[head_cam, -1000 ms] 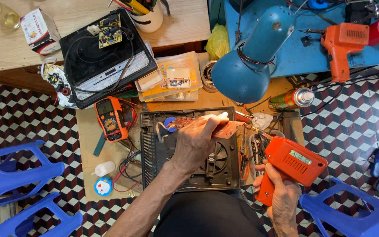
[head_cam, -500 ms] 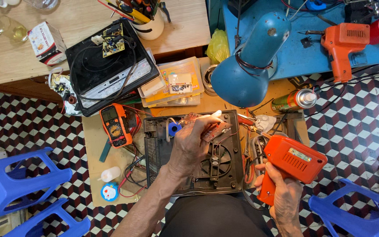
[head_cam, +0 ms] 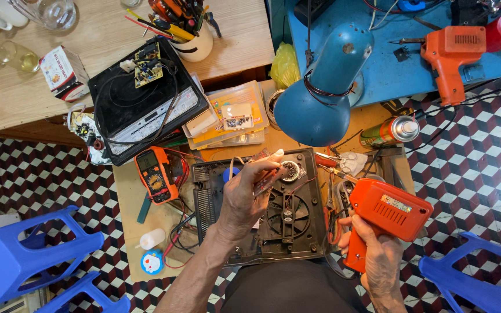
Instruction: The person uses a heat gun to apply heat to a green circuit board held in the left hand. The person repeatedly moves the heat gun across different sections of the board while occasionally adjusting the board's orientation.
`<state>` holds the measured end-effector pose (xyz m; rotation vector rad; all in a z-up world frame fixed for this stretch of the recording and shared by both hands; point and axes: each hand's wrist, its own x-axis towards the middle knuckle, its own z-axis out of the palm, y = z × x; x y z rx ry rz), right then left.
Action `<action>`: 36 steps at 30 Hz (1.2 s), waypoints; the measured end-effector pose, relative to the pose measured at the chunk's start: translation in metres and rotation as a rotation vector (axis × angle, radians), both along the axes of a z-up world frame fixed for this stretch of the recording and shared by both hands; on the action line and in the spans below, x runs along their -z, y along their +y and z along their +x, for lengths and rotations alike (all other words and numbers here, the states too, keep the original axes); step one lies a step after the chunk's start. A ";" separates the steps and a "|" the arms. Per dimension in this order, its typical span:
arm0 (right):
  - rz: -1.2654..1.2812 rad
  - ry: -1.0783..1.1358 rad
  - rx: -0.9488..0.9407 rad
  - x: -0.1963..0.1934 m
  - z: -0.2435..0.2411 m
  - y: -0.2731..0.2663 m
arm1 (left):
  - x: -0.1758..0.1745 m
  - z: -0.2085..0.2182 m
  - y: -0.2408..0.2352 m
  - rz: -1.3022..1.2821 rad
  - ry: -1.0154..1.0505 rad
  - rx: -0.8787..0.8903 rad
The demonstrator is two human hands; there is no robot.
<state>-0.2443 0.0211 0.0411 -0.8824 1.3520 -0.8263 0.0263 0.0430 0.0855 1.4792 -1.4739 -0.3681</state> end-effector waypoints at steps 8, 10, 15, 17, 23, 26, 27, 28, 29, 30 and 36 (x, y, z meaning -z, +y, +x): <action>-0.003 -0.019 0.007 0.003 0.002 -0.002 | 0.012 0.003 0.006 0.008 0.025 0.003; -0.017 -0.012 0.001 0.002 0.002 -0.002 | 0.016 0.004 0.005 0.010 0.018 -0.022; -0.010 -0.002 0.006 0.000 0.004 -0.004 | 0.022 0.005 0.004 -0.012 0.043 -0.022; -0.006 -0.007 0.007 0.000 0.004 -0.004 | 0.022 0.006 0.004 -0.009 0.086 -0.010; -0.016 0.005 -0.003 0.000 0.006 -0.004 | 0.024 0.005 0.004 -0.020 0.114 -0.030; -0.007 0.007 -0.004 0.001 0.006 -0.005 | 0.025 0.002 0.001 0.050 0.422 -0.073; 0.000 -0.002 0.000 0.001 0.006 -0.005 | 0.024 0.005 0.001 0.049 0.498 -0.064; 0.006 -0.011 0.003 0.001 0.005 -0.006 | 0.022 0.010 0.003 0.048 0.574 -0.056; 0.006 -0.009 0.007 0.001 0.005 -0.006 | 0.018 0.015 0.005 0.047 0.650 -0.048; 0.006 -0.006 0.008 0.001 0.005 -0.006 | 0.015 0.022 0.007 0.026 0.770 -0.040; 0.034 0.027 -0.003 -0.002 0.005 -0.007 | 0.000 0.048 0.013 0.034 1.196 -0.014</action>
